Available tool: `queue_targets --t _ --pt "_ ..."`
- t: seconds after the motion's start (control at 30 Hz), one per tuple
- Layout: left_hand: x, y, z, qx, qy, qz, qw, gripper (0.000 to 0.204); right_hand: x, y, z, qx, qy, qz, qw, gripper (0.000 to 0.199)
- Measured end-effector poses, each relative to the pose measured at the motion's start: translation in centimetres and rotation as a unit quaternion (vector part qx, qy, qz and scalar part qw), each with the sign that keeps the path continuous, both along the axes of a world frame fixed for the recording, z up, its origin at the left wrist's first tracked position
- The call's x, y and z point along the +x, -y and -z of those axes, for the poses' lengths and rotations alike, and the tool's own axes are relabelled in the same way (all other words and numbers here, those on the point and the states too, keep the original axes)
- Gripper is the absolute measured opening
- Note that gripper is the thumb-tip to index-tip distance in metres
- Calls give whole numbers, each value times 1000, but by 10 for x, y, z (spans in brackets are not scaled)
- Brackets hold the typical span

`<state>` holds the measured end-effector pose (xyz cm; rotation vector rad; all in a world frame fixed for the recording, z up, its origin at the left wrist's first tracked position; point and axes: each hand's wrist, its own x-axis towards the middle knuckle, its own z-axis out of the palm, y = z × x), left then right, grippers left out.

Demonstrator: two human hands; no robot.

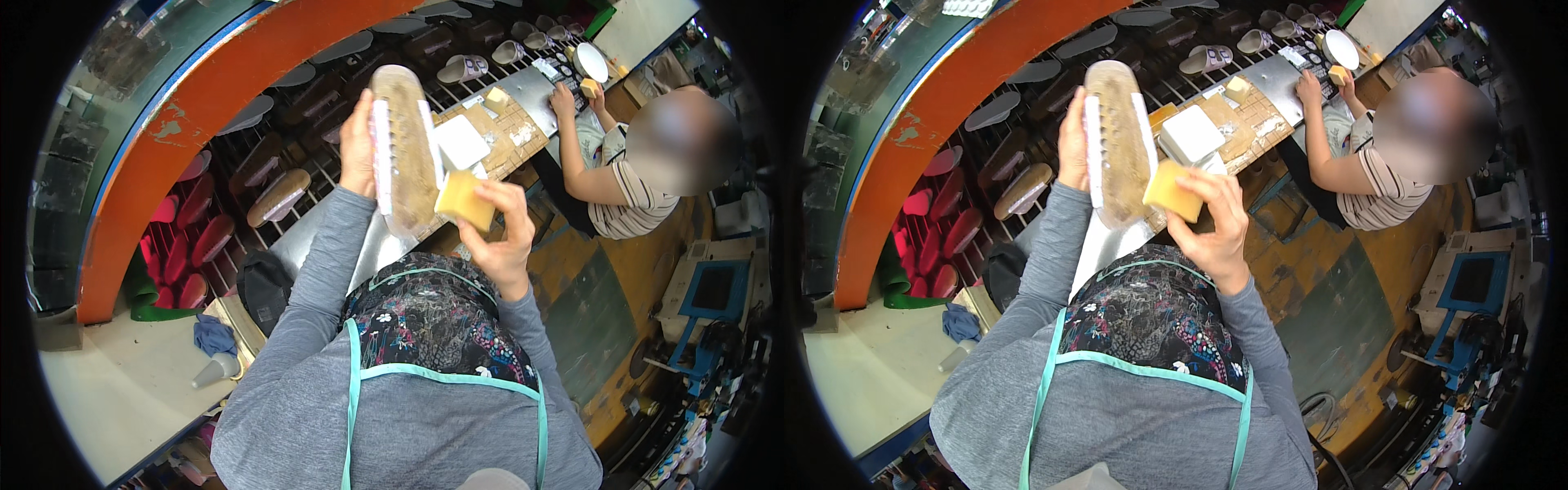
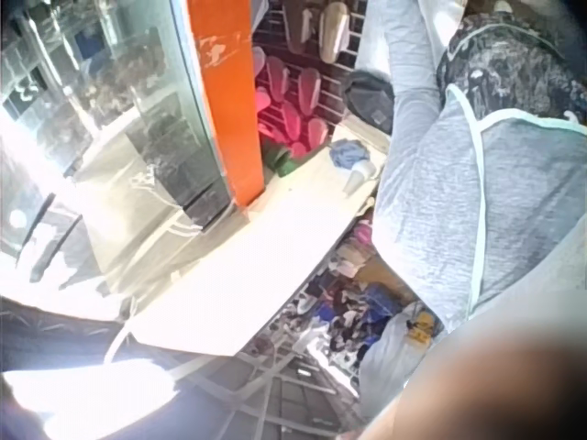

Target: The person repeatedly picks up pink slippers from a rack and scrubs their soles with a yellow sponge. They place each slipper back on the rack after cleaning. A coworker performs the same task across the table.

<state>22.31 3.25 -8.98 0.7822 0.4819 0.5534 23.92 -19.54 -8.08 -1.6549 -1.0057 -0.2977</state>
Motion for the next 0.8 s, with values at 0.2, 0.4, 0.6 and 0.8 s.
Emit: queue_targets --t 0.2,0.4,0.6,0.8 --pt "2 28 8 -31 8 17 999 37 -3 -16 -3 -74 70 19 995 35" --pt "-14 -15 15 -28 28 -95 995 45 -15 4 18 -68 6 -51 996 35" --pt "-17 -3 16 -3 44 -136 990 46 -25 -3 26 4 -39 -44 998 42" --pt "-22 5 16 -26 69 -58 996 49 -29 -10 32 -23 -44 32 998 41"
